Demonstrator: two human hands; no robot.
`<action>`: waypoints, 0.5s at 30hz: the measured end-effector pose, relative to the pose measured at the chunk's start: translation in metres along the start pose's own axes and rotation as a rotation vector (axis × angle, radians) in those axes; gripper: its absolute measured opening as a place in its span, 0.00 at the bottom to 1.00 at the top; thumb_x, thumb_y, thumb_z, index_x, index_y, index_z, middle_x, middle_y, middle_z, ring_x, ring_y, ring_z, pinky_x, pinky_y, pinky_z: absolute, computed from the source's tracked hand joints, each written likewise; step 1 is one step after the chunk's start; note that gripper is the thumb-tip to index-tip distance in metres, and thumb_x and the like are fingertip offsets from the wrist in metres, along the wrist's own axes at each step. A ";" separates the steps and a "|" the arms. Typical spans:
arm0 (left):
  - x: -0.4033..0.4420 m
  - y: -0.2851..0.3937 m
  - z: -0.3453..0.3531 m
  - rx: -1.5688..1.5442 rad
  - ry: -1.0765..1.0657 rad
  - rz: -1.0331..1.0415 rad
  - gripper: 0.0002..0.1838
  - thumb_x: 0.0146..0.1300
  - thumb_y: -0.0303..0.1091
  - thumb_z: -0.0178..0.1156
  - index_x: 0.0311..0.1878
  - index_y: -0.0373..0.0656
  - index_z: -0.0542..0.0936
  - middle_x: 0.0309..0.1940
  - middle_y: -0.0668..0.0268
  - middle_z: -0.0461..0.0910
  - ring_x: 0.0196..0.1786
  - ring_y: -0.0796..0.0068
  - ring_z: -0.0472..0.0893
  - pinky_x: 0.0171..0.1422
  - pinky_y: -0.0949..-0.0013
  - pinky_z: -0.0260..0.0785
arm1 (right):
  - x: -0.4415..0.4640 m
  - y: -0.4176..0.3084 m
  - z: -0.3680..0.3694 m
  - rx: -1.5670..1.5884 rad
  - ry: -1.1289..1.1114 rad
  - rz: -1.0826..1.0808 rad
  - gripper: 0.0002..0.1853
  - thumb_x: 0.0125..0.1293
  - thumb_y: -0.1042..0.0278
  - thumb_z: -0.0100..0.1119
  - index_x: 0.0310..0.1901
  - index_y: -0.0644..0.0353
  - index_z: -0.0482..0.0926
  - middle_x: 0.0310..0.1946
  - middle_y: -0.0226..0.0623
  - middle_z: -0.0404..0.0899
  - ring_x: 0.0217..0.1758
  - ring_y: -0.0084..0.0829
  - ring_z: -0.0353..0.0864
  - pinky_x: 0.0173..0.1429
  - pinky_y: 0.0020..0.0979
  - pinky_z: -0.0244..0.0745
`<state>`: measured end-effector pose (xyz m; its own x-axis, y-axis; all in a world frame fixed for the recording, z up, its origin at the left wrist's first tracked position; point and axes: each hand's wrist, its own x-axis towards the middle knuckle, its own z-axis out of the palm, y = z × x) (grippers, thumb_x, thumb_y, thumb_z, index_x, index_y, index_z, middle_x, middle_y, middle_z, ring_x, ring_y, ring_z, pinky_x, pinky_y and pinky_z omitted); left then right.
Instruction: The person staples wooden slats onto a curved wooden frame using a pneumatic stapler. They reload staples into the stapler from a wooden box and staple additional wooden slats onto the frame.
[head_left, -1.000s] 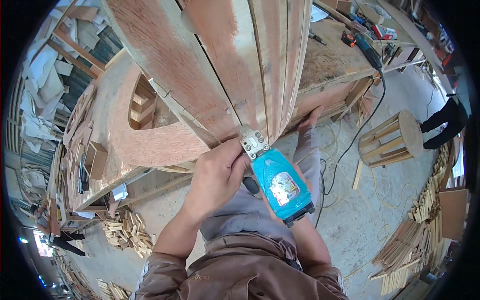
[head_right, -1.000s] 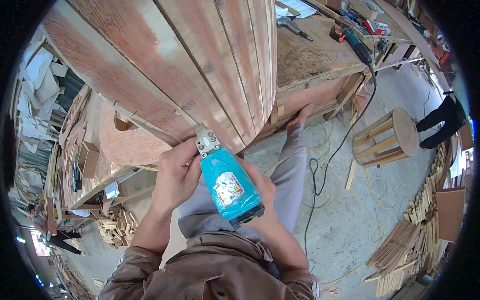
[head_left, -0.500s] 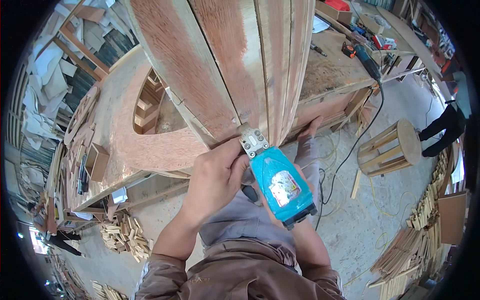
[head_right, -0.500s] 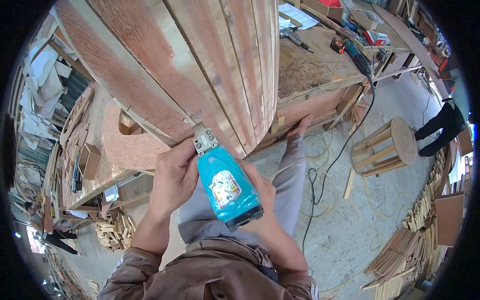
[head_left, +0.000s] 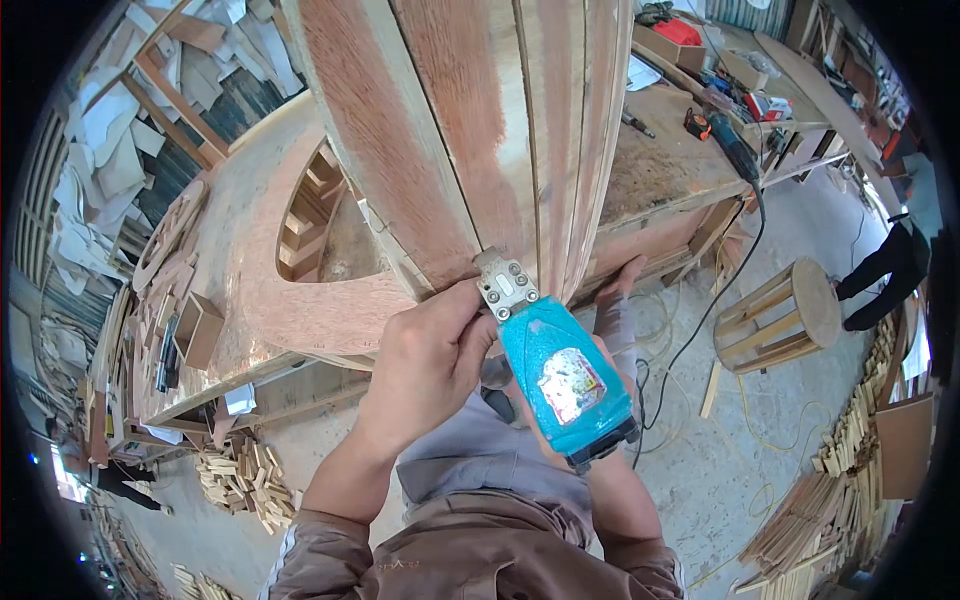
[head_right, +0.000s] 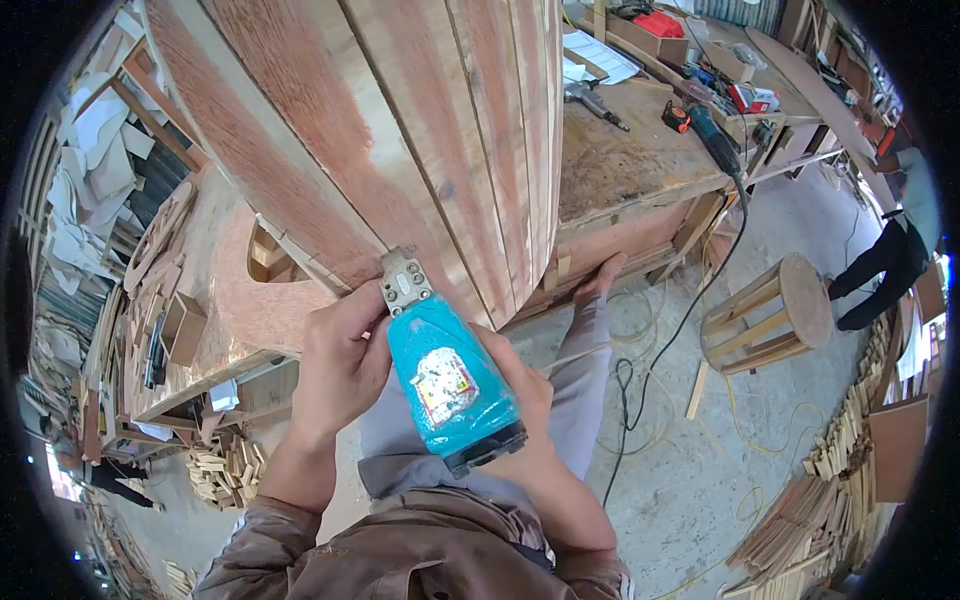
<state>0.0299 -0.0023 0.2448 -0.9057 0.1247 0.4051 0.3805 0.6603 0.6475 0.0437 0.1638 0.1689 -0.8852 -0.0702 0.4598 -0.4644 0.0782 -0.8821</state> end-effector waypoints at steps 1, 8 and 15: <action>0.000 -0.001 -0.001 0.000 0.005 0.001 0.06 0.63 0.23 0.63 0.40 0.36 0.76 0.28 0.49 0.77 0.33 0.44 0.79 0.35 0.54 0.71 | 0.000 0.000 0.000 -0.020 -0.009 -0.002 0.37 0.48 0.63 0.79 0.61 0.63 0.75 0.42 0.40 0.87 0.42 0.27 0.88 0.48 0.28 0.80; -0.001 0.002 -0.001 -0.002 0.000 0.044 0.06 0.63 0.24 0.63 0.40 0.36 0.76 0.29 0.49 0.77 0.34 0.44 0.79 0.36 0.54 0.71 | -0.006 -0.001 0.000 -0.042 0.033 -0.032 0.37 0.48 0.64 0.80 0.61 0.62 0.75 0.41 0.40 0.87 0.43 0.28 0.89 0.48 0.28 0.80; 0.006 0.010 -0.013 0.030 -0.005 0.001 0.06 0.63 0.25 0.63 0.40 0.36 0.76 0.29 0.49 0.77 0.34 0.44 0.79 0.36 0.54 0.71 | 0.009 -0.013 -0.004 -0.143 -0.063 -0.071 0.36 0.48 0.65 0.80 0.60 0.61 0.75 0.41 0.39 0.87 0.42 0.28 0.88 0.47 0.28 0.80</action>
<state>0.0304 -0.0040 0.2622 -0.9063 0.1285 0.4026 0.3754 0.6822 0.6274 0.0417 0.1658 0.1847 -0.8486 -0.1422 0.5095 -0.5289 0.2113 -0.8220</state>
